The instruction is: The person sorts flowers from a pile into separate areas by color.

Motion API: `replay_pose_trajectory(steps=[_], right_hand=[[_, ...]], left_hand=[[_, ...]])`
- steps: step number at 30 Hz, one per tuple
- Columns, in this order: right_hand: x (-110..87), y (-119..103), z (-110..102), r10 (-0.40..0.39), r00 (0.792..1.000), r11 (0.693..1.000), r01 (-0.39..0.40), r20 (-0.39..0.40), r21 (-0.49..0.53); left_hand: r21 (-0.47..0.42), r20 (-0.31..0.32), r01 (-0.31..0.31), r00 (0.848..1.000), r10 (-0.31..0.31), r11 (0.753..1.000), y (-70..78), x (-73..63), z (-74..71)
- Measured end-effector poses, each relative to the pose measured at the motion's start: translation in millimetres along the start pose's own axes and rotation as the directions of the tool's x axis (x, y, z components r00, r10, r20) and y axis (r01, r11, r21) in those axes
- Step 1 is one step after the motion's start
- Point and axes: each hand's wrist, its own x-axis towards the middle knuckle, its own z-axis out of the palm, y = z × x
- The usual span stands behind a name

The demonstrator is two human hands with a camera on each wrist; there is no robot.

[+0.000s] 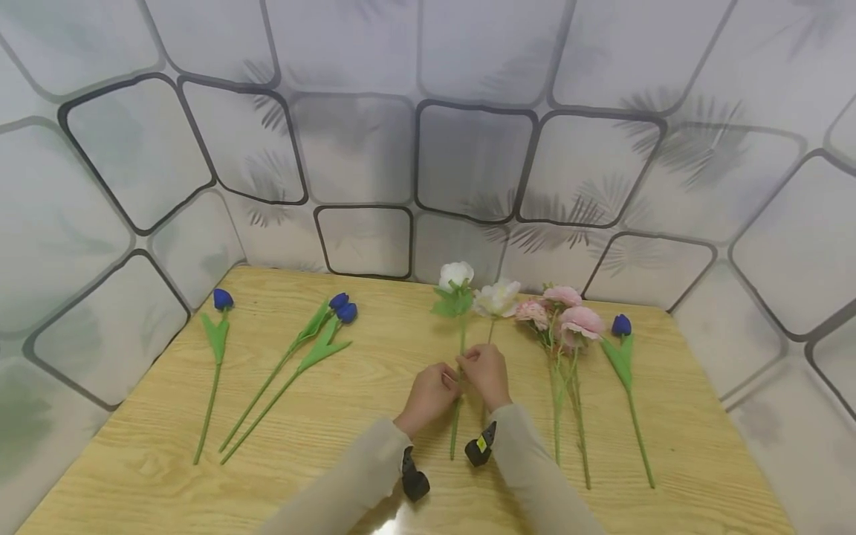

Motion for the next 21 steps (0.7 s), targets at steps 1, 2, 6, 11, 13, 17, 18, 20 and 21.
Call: replay_pose_trajectory(steps=[1, 2, 6, 11, 13, 17, 18, 20, 21], right_hand=[[-0.3, 1, 0, -0.002, 1.0, 1.0, 0.002, -0.004, -0.022], [-0.7, 2, 0, -0.004, 1.0, 0.999, 0.003, -0.005, -0.042], [-1.2, 6, -1, 0.008, 1.0, 0.996, -0.008, -0.005, -0.089], [-0.4, 9, -1, 0.004, 1.0, 0.993, -0.005, -0.008, -0.119], [0.0, 10, -1, -0.006, 1.0, 0.991, 0.005, -0.01, -0.134], [0.2, 12, 0, -0.014, 1.0, 0.987, 0.011, -0.012, -0.162], [0.3, 12, 0, -0.012, 1.0, 0.986, 0.01, -0.009, -0.166], [0.2, 12, 0, -0.006, 1.0, 0.987, 0.005, -0.003, -0.159], [0.2, 12, 0, -0.002, 1.0, 0.987, 0.001, -0.001, -0.159]], left_hand=[[0.006, -0.001, 0.004, 1.0, -0.004, 1.0, -0.5, 0.2, 1.7], [0.011, -0.002, 0.007, 1.0, -0.007, 1.0, -0.9, 0.5, 3.4], [0.032, -0.009, 0.004, 1.0, -0.003, 0.999, -1.6, 1.8, 9.7], [0.046, -0.02, -0.001, 1.0, 0.002, 0.999, -0.3, 3.4, 15.0], [0.044, -0.025, 0.001, 1.0, 0.0, 0.999, 0.3, 3.6, 16.5], [0.046, -0.021, 0.004, 1.0, -0.003, 0.999, 0.7, 3.8, 19.1], [0.051, -0.018, 0.007, 1.0, -0.006, 0.999, 0.8, 3.7, 19.5], [0.054, -0.013, 0.003, 1.0, -0.002, 0.999, 0.9, 3.6, 19.7], [0.059, -0.01, 0.0, 1.0, 0.0, 0.998, 0.8, 3.8, 19.8]])
